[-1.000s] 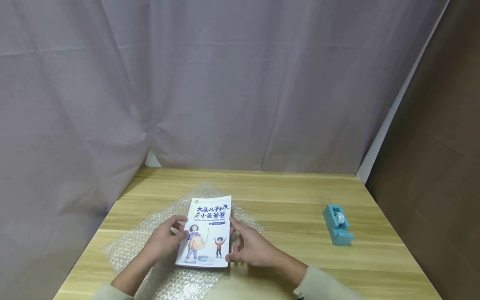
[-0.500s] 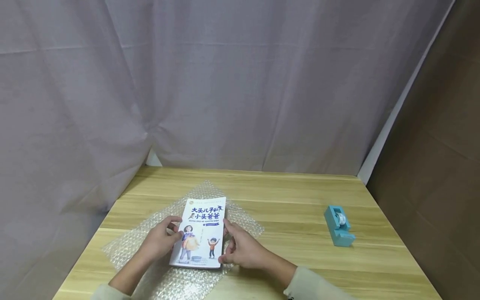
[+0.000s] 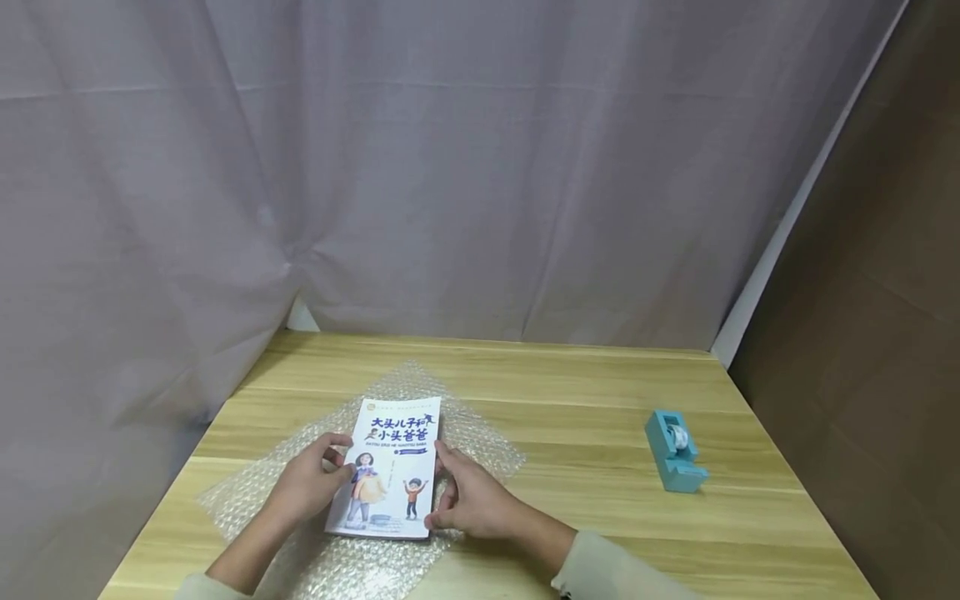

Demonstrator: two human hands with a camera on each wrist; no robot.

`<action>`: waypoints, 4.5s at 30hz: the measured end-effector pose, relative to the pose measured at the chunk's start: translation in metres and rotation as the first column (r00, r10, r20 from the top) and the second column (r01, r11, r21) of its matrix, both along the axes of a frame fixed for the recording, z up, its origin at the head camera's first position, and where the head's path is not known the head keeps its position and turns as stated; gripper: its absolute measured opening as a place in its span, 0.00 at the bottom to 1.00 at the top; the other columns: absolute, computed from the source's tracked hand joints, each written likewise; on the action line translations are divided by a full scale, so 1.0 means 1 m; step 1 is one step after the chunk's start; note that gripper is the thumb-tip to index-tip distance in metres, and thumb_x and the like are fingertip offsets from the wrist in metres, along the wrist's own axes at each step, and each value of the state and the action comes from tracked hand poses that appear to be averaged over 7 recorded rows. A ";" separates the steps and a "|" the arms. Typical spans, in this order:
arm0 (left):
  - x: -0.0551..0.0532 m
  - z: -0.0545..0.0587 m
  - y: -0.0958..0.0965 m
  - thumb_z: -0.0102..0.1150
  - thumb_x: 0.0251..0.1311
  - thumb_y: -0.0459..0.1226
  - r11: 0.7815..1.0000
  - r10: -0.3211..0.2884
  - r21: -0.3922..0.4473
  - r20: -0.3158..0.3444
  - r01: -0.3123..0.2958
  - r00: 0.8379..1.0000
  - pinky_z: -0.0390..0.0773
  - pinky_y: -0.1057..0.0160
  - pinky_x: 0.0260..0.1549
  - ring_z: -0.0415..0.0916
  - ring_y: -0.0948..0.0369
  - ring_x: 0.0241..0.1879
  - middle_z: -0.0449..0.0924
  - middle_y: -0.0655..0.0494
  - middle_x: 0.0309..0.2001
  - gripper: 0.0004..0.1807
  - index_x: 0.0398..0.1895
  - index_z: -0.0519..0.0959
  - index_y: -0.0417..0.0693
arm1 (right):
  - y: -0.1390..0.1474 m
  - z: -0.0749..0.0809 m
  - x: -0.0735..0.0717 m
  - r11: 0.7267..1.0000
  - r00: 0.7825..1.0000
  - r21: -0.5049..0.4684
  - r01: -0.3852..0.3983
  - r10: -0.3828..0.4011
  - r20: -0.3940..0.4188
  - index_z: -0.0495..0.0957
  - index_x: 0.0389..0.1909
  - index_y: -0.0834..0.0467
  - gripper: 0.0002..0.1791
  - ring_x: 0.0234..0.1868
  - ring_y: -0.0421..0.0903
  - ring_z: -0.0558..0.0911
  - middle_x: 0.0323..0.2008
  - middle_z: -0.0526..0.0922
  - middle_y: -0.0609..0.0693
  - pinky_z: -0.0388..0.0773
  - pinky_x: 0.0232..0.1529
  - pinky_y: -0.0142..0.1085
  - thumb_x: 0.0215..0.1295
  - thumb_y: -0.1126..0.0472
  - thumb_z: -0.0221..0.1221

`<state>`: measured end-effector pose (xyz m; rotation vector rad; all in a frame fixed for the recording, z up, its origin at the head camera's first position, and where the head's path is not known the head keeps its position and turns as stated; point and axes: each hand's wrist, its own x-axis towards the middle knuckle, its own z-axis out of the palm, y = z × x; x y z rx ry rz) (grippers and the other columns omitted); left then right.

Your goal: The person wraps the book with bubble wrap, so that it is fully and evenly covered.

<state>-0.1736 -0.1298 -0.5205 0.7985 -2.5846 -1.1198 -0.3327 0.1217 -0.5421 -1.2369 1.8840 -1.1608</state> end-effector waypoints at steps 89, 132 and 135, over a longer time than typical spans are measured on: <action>-0.016 0.022 -0.019 0.77 0.63 0.38 0.973 -0.138 -0.160 0.179 0.167 0.974 0.85 0.48 0.41 0.78 0.49 0.43 0.70 0.37 0.52 0.19 0.53 0.83 0.42 | 0.001 -0.008 -0.014 0.981 0.761 0.176 -0.081 0.175 -0.625 0.72 0.82 0.51 0.34 0.85 0.55 0.69 0.86 0.66 0.46 0.69 0.79 0.69 0.78 0.50 0.64; -0.101 0.005 -0.069 0.60 0.74 0.30 0.922 -0.242 -0.290 0.085 0.256 0.967 0.87 0.40 0.62 0.84 0.38 0.59 0.80 0.30 0.63 0.31 0.77 0.69 0.27 | 0.006 -0.005 -0.018 0.957 0.756 0.268 -0.112 0.257 -0.602 0.66 0.86 0.49 0.37 0.88 0.57 0.63 0.89 0.57 0.45 0.68 0.78 0.73 0.81 0.46 0.60; -0.104 0.007 -0.068 0.62 0.73 0.30 0.928 -0.236 -0.274 0.092 0.252 0.967 0.88 0.43 0.60 0.84 0.41 0.56 0.79 0.31 0.63 0.33 0.79 0.68 0.27 | 0.006 -0.005 -0.019 0.957 0.757 0.266 -0.115 0.258 -0.601 0.66 0.86 0.50 0.37 0.88 0.57 0.63 0.90 0.57 0.45 0.68 0.78 0.73 0.81 0.47 0.60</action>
